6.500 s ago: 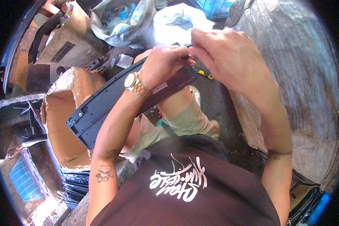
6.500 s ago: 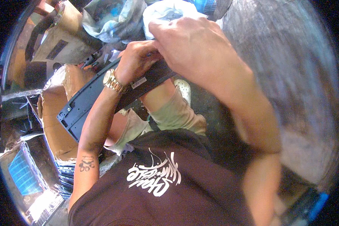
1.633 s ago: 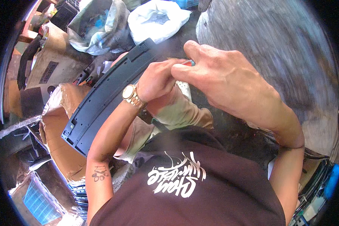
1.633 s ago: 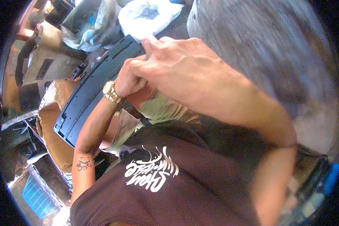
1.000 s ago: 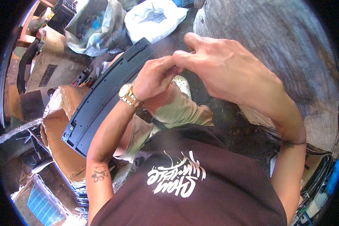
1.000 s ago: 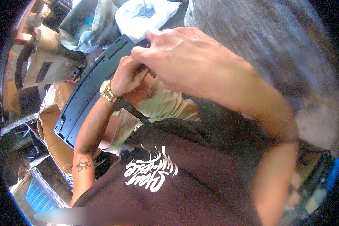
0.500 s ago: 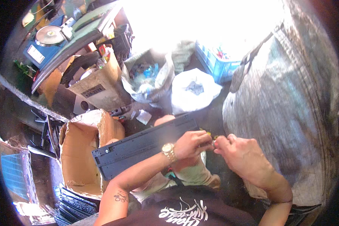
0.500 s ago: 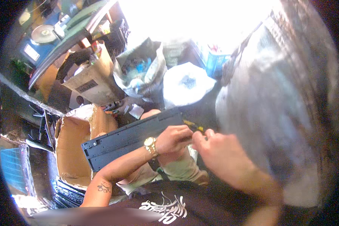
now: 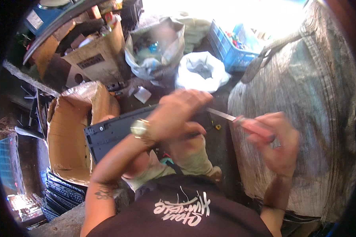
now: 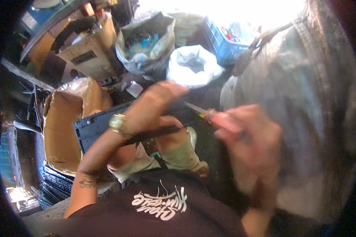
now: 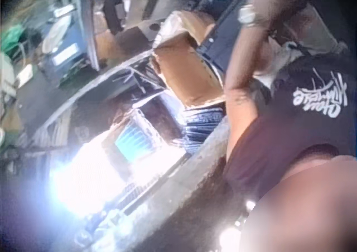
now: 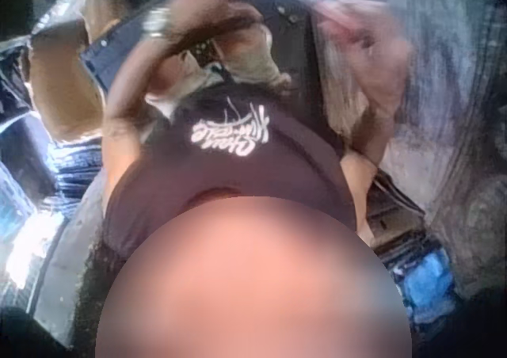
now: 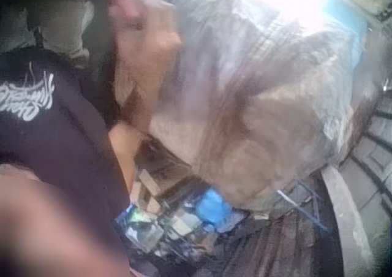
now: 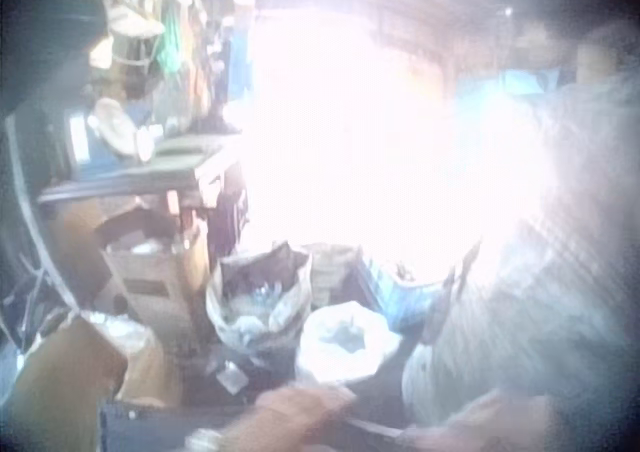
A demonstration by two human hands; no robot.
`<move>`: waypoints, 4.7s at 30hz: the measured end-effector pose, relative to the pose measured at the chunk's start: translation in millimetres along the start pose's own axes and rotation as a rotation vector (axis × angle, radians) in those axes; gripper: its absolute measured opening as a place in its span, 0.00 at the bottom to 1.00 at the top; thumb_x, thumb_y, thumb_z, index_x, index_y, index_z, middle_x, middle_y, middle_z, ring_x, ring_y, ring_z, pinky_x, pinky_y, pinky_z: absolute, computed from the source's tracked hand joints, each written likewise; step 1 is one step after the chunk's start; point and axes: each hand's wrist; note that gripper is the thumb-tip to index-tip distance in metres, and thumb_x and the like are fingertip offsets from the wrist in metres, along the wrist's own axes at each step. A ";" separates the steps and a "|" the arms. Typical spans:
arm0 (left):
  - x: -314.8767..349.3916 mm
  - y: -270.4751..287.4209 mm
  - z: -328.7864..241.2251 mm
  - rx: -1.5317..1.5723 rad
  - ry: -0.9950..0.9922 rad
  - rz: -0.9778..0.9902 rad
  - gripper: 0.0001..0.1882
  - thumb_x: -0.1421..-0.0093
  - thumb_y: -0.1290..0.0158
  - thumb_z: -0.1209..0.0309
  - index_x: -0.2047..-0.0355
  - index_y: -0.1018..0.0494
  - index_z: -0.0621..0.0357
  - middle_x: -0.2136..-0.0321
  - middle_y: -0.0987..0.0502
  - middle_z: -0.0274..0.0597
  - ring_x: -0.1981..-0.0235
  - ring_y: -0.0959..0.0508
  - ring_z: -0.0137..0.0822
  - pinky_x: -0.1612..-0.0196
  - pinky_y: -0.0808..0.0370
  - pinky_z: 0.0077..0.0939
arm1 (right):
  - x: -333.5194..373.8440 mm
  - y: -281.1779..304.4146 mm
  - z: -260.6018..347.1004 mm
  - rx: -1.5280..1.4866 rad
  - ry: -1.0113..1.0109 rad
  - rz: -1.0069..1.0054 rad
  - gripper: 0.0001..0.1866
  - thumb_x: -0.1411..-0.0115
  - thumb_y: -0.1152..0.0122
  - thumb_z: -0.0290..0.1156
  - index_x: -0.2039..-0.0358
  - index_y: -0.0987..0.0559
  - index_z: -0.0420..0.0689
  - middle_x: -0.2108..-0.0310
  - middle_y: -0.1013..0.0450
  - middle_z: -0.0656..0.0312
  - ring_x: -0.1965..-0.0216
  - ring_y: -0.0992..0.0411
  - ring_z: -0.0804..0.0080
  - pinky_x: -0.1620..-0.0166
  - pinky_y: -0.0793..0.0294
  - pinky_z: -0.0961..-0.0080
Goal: The person uses a screwdriver to remove screws from the back of a black electronic device, then detaches a metal plate and places it into a cardboard box. The person continues to remove additional screws from the device.
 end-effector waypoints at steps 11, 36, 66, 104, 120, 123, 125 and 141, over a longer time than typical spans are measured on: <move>150.7 85.1 1.7 -0.538 0.548 0.219 0.50 0.47 0.28 0.51 0.29 0.35 0.59 0.29 0.35 0.50 0.27 0.38 0.58 0.25 0.38 0.49 | 127.4 -164.5 -96.3 -1.331 -1.039 -0.213 0.13 0.30 0.37 0.34 0.50 0.19 0.40 0.62 0.19 0.55 0.74 0.26 0.75 0.76 0.30 0.81; 144.0 118.7 18.3 -0.676 0.443 0.099 0.42 0.42 0.32 0.45 0.35 0.29 0.58 0.43 0.26 0.48 0.40 0.28 0.50 0.37 0.33 0.50 | 62.9 -199.8 -26.7 -0.419 -0.800 -0.085 0.14 0.35 0.27 0.30 0.50 0.17 0.42 0.59 0.19 0.63 0.60 0.26 0.76 0.63 0.25 0.76; 260.2 38.7 37.9 0.971 0.665 -1.189 0.24 0.21 0.52 0.55 0.35 0.26 0.58 0.47 0.21 0.33 0.46 0.24 0.23 0.39 0.27 0.24 | -157.2 -315.5 176.3 -0.134 0.591 0.287 0.19 0.37 0.30 0.38 0.48 0.20 0.45 0.55 0.26 0.59 0.50 0.27 0.56 0.54 0.19 0.57; 250.0 40.6 51.2 0.409 0.890 -1.077 0.12 0.24 0.46 0.67 0.49 0.22 0.64 0.57 0.17 0.39 0.54 0.20 0.28 0.47 0.23 0.28 | -185.6 -277.3 146.6 -0.520 0.169 0.427 0.19 0.39 0.26 0.45 0.55 0.14 0.46 0.60 0.17 0.51 0.57 0.18 0.50 0.53 0.22 0.59; 255.4 67.8 26.7 0.388 0.908 -0.986 0.12 0.27 0.52 0.82 0.53 0.18 0.64 0.58 0.16 0.34 0.58 0.21 0.22 0.52 0.24 0.17 | -51.6 -137.0 -3.1 -0.306 -0.250 0.580 0.26 0.40 0.34 0.17 0.41 0.16 0.49 0.65 0.22 0.63 0.72 0.30 0.75 0.64 0.26 0.74; 256.3 70.4 26.6 0.300 0.931 -0.958 0.14 0.29 0.55 0.85 0.55 0.19 0.65 0.55 0.15 0.38 0.54 0.20 0.25 0.46 0.25 0.21 | -32.6 -120.9 -7.6 -0.383 -0.388 0.541 0.26 0.38 0.31 0.19 0.39 0.20 0.42 0.59 0.20 0.61 0.64 0.26 0.79 0.60 0.25 0.79; 257.4 71.1 25.6 0.265 0.924 -0.947 0.15 0.30 0.56 0.86 0.55 0.19 0.65 0.55 0.15 0.40 0.52 0.20 0.28 0.44 0.25 0.23 | -22.8 -112.3 -12.7 -0.415 -0.488 0.527 0.26 0.36 0.31 0.21 0.37 0.22 0.40 0.56 0.20 0.60 0.60 0.25 0.79 0.58 0.25 0.80; 253.9 70.8 21.0 0.323 0.914 -0.977 0.12 0.26 0.55 0.81 0.56 0.20 0.66 0.55 0.15 0.45 0.50 0.19 0.34 0.40 0.25 0.30 | 32.0 -167.5 16.0 -0.842 -0.370 0.641 0.21 0.37 0.36 0.19 0.46 0.14 0.51 0.51 0.22 0.47 0.55 0.20 0.51 0.51 0.20 0.66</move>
Point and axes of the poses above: each hand's wrist, its own x-axis away from the middle knuckle, its own y-axis out of the back of the hand, z = x × y
